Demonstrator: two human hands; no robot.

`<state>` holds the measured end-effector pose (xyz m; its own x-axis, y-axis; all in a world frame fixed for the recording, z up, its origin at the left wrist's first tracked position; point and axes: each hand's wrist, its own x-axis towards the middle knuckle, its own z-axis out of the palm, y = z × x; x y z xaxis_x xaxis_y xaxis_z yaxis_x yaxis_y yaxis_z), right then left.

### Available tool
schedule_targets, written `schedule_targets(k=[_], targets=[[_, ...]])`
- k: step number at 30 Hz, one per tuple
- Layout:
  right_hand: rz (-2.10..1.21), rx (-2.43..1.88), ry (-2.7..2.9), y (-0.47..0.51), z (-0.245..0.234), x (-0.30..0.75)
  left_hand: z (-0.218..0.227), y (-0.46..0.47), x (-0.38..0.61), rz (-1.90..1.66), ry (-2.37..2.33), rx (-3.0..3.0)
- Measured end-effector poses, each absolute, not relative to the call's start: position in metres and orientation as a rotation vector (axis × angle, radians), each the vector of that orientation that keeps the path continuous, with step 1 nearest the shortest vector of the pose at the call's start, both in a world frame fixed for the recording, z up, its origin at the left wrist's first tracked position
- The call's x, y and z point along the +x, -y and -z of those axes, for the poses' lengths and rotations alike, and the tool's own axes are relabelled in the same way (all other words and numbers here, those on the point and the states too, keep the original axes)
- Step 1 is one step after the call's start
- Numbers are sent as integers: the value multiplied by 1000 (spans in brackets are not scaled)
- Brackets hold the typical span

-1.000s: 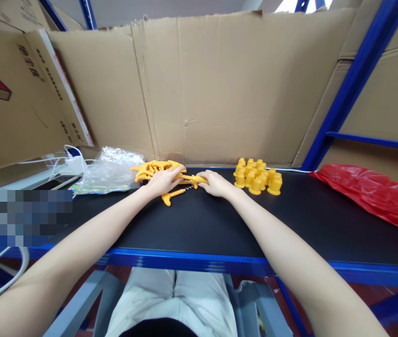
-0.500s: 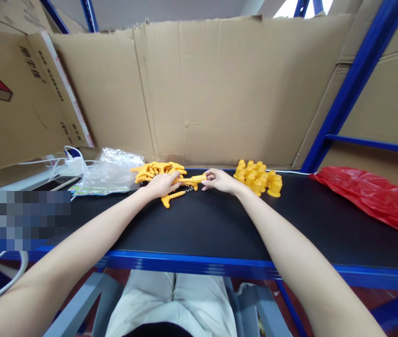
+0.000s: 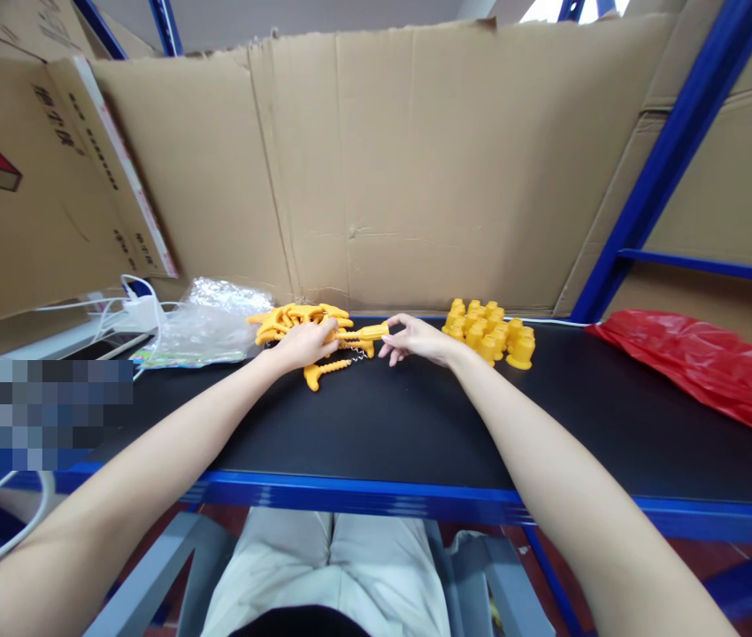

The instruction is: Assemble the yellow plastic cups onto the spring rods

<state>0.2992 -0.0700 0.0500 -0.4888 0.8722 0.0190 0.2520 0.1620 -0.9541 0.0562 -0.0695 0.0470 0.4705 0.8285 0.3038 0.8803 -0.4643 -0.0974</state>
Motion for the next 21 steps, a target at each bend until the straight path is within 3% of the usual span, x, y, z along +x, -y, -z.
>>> schedule_targets(k=[7,21], targets=[[-1342,-1277,1800,64,-42,295,-49,71,57,290,1475,-2457],[-1395,-1146,1725,67,-40,293,-47,71,57,272,1512,-2456]])
